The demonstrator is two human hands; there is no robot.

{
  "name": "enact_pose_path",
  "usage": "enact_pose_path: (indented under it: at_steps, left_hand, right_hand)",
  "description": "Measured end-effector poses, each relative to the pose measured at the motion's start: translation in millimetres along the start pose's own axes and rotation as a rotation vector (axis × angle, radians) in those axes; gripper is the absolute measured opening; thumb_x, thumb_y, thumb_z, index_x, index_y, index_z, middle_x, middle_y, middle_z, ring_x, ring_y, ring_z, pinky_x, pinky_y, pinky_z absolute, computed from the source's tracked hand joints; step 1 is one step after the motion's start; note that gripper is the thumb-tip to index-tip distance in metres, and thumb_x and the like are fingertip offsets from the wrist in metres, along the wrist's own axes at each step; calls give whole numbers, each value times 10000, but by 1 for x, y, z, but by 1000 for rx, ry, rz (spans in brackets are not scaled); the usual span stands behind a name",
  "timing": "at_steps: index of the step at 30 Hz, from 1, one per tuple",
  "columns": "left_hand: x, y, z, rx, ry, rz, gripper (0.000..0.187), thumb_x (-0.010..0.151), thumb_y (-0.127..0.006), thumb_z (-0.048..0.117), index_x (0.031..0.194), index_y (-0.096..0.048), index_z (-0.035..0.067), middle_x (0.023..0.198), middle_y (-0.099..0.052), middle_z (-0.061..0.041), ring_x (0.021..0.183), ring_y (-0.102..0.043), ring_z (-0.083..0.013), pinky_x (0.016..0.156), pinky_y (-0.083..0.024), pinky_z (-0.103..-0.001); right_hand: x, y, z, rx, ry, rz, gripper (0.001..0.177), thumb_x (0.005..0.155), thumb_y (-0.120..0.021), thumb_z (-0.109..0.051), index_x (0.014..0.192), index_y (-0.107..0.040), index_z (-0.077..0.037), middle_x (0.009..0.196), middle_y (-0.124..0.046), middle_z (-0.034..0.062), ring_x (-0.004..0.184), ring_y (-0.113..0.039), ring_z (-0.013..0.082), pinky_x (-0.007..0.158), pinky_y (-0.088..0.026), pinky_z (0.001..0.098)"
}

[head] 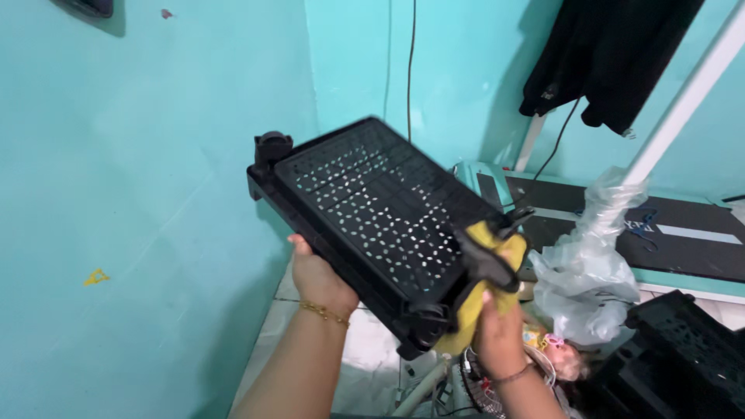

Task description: The person wipes a black plastic tray with a yellow cloth, then attaches several perforated side panels to the tray to form a small storage unit. The person handles the tray and panels one at a time, snapping them into place.

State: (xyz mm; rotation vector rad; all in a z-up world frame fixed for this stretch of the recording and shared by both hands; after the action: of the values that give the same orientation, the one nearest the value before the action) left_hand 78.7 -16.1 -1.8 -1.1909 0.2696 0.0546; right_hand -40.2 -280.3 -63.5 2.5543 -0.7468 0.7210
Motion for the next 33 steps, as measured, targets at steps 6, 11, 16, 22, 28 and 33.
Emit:
enact_pose_path:
  at_steps: [6, 11, 16, 22, 28, 33]
  left_hand:
    - [-1, 5, -3, 34, 63, 100, 723, 1013, -195, 633, 1393, -582, 155, 1435, -612, -68, 1290, -568, -314, 1137, -407, -519]
    - [2, 8, 6, 171, 46, 118, 753, 1003, -165, 625, 1388, -603, 149, 1427, -636, -61, 1296, -587, -307, 1136, -425, -513]
    - [0, 8, -2, 244, 102, 177, 744, 1017, -192, 639, 1366, -605, 127, 1410, -640, -82, 1279, -597, -312, 1132, -438, -519]
    - [-3, 0, -5, 208, 128, 134, 742, 1018, -171, 632, 1374, -603, 145, 1405, -645, -89, 1273, -605, -327, 1127, -436, -545]
    - [-13, -6, 1, 250, 147, 140, 746, 1014, -156, 634, 1371, -603, 155, 1401, -644, -88, 1276, -595, -345, 1118, -427, -577]
    - [-16, -4, -7, 233, 217, 135, 751, 1028, -150, 633, 1366, -597, 133, 1388, -645, -114, 1254, -611, -348, 1108, -445, -578]
  right_hand:
    - [-59, -26, -75, -240, 446, -122, 526, 887, -634, -292, 1289, -545, 35, 1340, -528, 230, 1300, -484, 425, 1164, -329, 489]
    - [-16, -2, -53, -362, 334, -77, 608, 807, -692, -250, 1289, -525, 83, 1329, -525, 262, 1281, -472, 455, 1110, -357, 513]
    - [5, 24, -34, -416, 70, 26, 381, 905, -655, -192, 1229, -616, 4, 1350, -568, 248, 1308, -521, 432, 1152, -399, 502]
    - [-36, -3, -72, -282, 365, -136, 556, 732, -698, -187, 1229, -555, 19, 1279, -544, 254, 1315, -481, 455, 1211, -275, 562]
    - [21, 48, -31, -587, 226, 150, 392, 851, -652, -106, 1226, -589, -9, 1383, -550, 278, 1295, -516, 463, 1158, -382, 476]
    - [-2, 105, 44, -6, -64, 621, 344, 1117, -419, -185, 1334, -619, -7, 1243, -694, 159, 1129, -672, 272, 1033, -524, 391]
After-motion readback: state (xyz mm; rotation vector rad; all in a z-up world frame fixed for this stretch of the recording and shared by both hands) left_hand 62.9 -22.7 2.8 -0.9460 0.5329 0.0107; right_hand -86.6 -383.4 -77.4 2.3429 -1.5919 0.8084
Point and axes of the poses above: each hand's wrist, its own x-axis towards the middle knuckle, its own y-axis out of the back of the hand, z = x × y, the point moved 7 cm from there along x, towards the middle knuckle
